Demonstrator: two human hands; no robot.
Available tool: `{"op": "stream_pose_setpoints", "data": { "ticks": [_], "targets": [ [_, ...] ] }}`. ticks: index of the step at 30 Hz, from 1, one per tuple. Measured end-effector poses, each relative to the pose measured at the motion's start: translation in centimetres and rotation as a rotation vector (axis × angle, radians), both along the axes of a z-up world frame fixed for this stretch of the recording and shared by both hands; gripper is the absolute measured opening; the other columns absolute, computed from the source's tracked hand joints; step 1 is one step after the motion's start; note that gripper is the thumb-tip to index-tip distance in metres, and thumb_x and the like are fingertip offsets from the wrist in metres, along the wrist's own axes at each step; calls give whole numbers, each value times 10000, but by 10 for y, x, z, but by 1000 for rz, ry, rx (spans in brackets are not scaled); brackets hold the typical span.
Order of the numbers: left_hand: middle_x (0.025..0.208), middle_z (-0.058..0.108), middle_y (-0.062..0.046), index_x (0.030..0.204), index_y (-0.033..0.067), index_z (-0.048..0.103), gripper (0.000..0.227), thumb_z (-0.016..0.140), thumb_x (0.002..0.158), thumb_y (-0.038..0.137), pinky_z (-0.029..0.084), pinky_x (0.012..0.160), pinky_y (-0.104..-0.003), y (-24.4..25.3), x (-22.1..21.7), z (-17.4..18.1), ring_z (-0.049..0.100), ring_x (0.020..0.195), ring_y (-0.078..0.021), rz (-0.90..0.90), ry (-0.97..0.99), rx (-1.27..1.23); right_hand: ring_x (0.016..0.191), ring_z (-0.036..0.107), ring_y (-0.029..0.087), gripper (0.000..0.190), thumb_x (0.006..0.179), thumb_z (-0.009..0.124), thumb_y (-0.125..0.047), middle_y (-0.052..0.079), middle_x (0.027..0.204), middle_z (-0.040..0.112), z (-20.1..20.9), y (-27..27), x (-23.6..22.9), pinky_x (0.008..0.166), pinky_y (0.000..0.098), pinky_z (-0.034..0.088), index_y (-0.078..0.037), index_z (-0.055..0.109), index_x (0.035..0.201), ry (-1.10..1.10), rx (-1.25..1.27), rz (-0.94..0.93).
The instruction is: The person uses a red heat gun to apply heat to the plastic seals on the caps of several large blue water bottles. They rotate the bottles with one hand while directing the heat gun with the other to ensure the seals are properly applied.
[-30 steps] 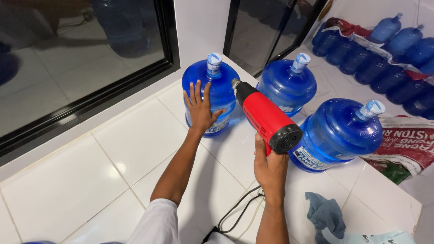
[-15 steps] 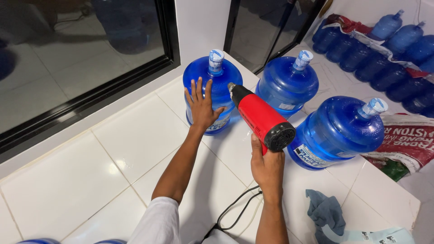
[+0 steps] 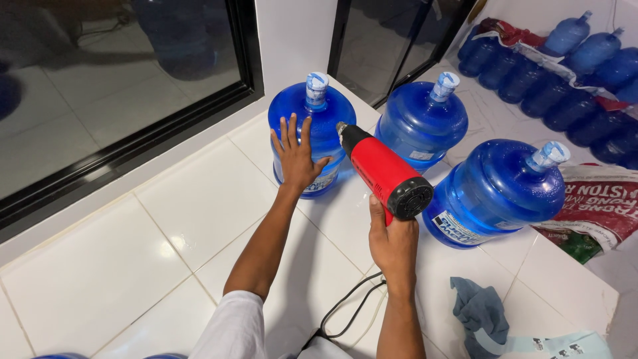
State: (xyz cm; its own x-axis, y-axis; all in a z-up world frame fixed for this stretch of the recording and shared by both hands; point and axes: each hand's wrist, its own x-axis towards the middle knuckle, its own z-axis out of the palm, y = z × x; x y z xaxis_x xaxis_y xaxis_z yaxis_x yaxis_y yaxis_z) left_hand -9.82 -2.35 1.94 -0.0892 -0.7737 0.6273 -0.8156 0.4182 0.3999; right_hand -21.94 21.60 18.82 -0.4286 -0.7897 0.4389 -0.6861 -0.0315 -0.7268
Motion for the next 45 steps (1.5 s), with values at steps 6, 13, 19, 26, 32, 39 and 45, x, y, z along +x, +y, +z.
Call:
{"op": "stream_pose_setpoints", "data": {
  "ticks": [6,13,19,26,32,39,45],
  "targets": [
    [1691,166,-180,1621,188,281,1182,952,691,474,-69,1253,-645,2,1,1,30,1580,-411,-11,6,-2,794,715,447,366,1024,629,-367,186,637,695,1,0,-4,734,543,544,-31,702,897,17,-4,-13],
    [1695,128,-184,1635,190,234,1201,937,704,475,-68,1249,-660,-1,4,1,2,1577,-423,-18,-56,42,857,694,488,330,1017,642,-345,219,709,709,-6,-2,-6,768,578,537,-25,710,969,33,-7,-10],
    [1696,136,-193,1656,199,169,1239,913,704,473,-31,1250,-670,4,19,15,40,1576,-425,-54,-175,119,914,687,491,330,1014,648,-352,238,778,713,-2,1,-8,800,580,528,-30,719,1028,32,-27,-10],
    [1677,257,-244,1641,75,222,1081,388,897,842,61,1260,-620,-45,74,13,165,1574,-419,-357,-408,-134,1171,636,377,480,1007,531,-371,213,1232,682,-39,14,-50,1004,465,482,-11,590,1319,-90,17,50],
    [1607,383,-275,1582,46,356,1010,367,926,814,62,1255,-658,-44,31,0,284,1537,-439,-297,-246,-235,681,685,221,442,1004,537,-388,91,965,684,-40,10,-55,720,424,552,-36,574,1269,-223,58,-146],
    [1663,260,-267,1610,75,287,1034,600,901,759,16,1254,-652,-65,-87,-28,200,1569,-398,-30,-208,-125,780,722,249,367,973,566,-394,107,813,722,-35,11,-51,786,431,512,-66,648,1115,-213,228,-230],
    [1628,311,-266,1599,-29,238,1022,730,731,191,47,1259,-708,-51,-106,-9,181,1562,-434,94,-356,-100,685,691,236,349,999,583,-291,103,955,707,-28,17,-50,711,384,568,-4,653,1185,-162,9,-155]
  ]
}}
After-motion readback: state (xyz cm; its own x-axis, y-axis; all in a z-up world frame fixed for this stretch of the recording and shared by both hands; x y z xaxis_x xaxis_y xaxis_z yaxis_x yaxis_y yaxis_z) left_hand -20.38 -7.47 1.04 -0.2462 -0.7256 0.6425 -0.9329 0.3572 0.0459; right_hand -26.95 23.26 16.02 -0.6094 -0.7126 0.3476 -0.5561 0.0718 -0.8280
